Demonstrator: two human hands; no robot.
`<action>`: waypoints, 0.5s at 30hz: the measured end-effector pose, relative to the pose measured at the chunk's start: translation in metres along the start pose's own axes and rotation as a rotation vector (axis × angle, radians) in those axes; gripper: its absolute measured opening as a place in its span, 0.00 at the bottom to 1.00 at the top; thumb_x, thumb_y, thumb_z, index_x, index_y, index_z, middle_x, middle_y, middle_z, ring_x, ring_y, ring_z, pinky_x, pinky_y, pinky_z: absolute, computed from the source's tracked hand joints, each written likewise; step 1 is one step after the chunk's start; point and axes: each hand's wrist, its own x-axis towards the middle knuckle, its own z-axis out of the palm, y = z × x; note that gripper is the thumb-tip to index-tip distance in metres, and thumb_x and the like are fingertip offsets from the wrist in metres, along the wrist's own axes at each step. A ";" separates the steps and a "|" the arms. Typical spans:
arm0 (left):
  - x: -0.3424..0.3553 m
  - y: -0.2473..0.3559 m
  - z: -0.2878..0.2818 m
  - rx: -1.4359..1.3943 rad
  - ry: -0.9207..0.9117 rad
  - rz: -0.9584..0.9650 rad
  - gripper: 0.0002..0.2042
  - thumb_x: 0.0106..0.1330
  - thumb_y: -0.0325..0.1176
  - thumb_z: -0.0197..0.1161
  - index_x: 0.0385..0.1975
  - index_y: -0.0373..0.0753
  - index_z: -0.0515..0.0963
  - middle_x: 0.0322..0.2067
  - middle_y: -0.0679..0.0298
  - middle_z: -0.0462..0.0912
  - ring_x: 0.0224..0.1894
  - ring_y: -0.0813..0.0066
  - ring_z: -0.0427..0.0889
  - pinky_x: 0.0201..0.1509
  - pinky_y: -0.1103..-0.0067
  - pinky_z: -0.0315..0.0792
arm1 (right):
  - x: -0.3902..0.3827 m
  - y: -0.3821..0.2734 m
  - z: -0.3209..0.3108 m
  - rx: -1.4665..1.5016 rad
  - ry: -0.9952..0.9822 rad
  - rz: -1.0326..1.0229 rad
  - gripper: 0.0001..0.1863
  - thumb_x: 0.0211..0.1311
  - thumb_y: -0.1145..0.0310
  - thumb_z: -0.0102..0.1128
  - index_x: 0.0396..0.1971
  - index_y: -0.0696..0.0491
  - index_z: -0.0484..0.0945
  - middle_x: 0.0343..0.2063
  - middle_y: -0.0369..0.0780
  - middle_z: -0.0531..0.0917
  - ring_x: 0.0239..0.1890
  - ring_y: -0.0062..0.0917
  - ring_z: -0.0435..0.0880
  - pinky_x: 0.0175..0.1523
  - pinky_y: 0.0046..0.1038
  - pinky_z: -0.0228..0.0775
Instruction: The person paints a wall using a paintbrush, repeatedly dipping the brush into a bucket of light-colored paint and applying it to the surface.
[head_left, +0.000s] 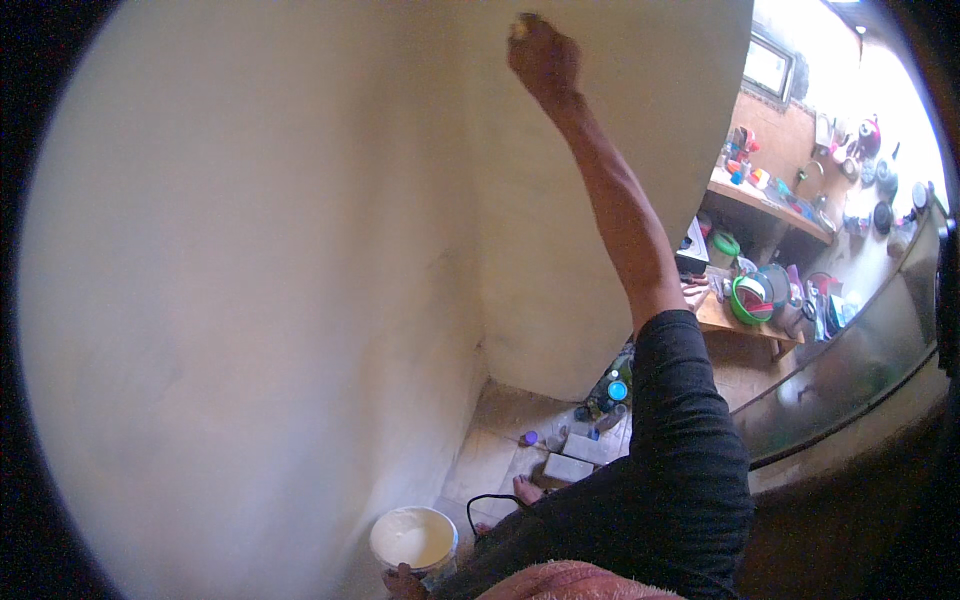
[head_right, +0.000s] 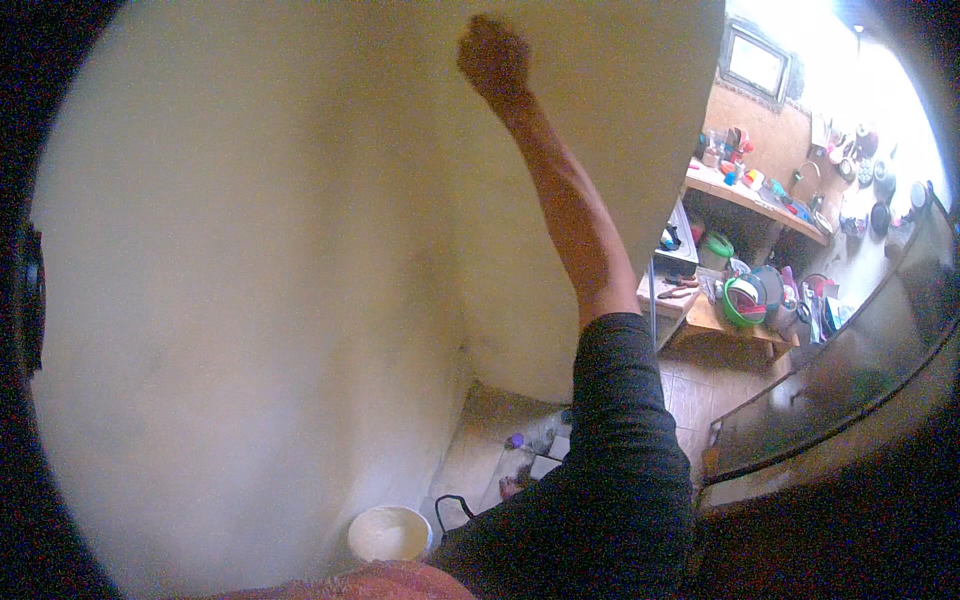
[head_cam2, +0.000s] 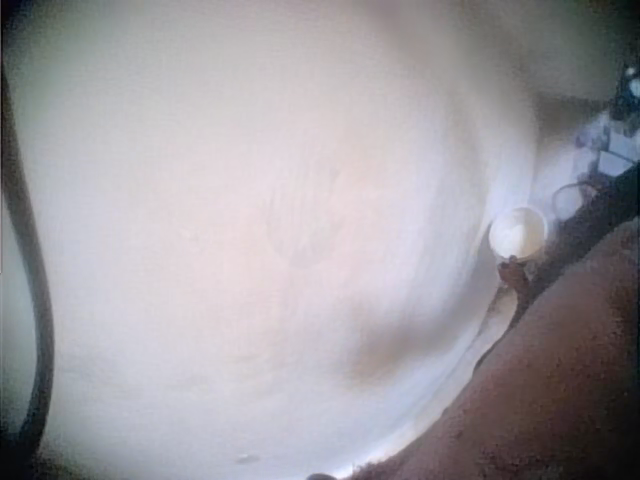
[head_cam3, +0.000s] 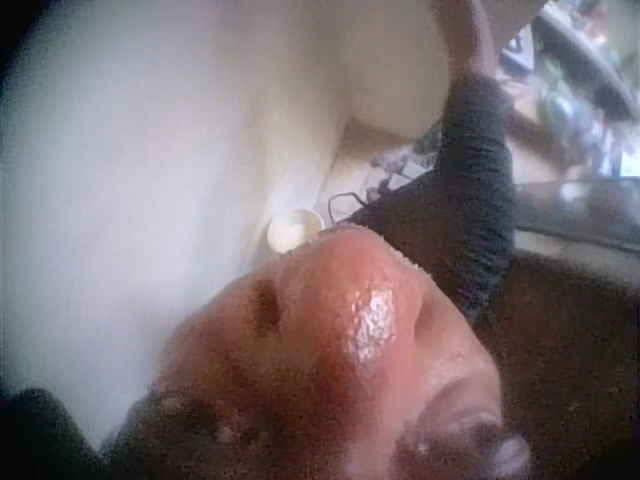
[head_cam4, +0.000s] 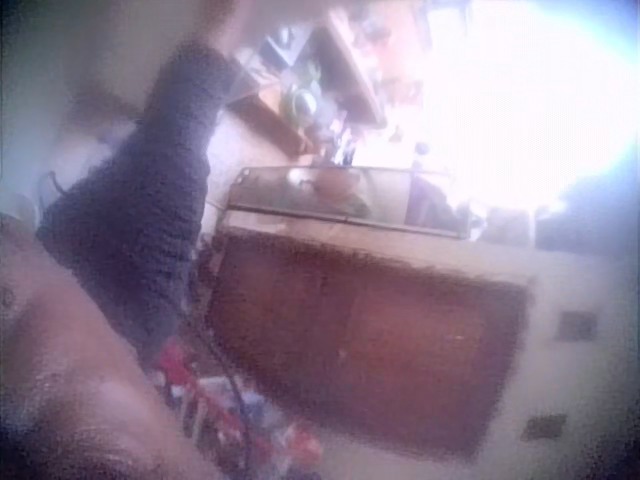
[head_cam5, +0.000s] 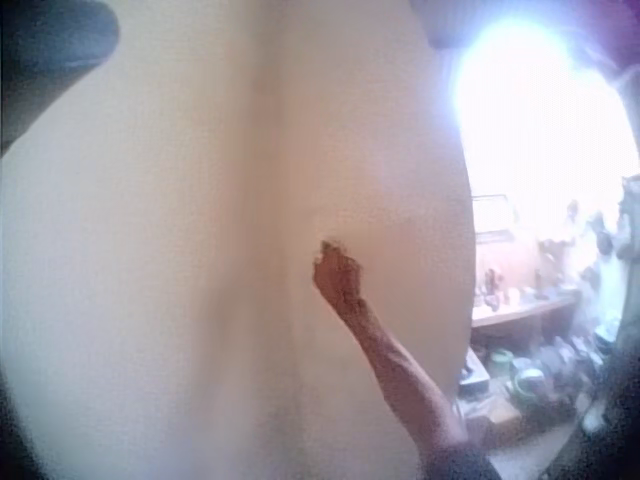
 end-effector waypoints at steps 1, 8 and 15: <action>0.003 0.003 0.001 -0.004 -0.014 0.000 0.14 0.51 0.36 0.57 0.31 0.32 0.69 0.25 0.57 0.76 0.22 0.65 0.74 0.18 0.73 0.71 | 0.001 -0.001 -0.001 0.092 0.033 -0.008 0.14 0.55 0.60 0.55 0.37 0.52 0.78 0.29 0.44 0.82 0.30 0.39 0.82 0.37 0.38 0.74; 0.016 0.003 0.002 -0.003 -0.107 -0.021 0.14 0.53 0.40 0.56 0.30 0.35 0.70 0.24 0.59 0.77 0.19 0.66 0.73 0.17 0.73 0.69 | 0.003 0.125 -0.050 -0.068 0.189 -0.107 0.11 0.56 0.60 0.59 0.30 0.51 0.82 0.27 0.41 0.84 0.27 0.29 0.83 0.34 0.29 0.74; 0.021 -0.002 0.004 -0.006 -0.206 -0.064 0.14 0.56 0.45 0.55 0.28 0.38 0.71 0.24 0.62 0.78 0.16 0.68 0.71 0.16 0.73 0.66 | -0.008 0.222 -0.226 -0.473 0.358 -0.167 0.08 0.54 0.62 0.60 0.30 0.48 0.83 0.28 0.36 0.84 0.27 0.24 0.83 0.33 0.25 0.74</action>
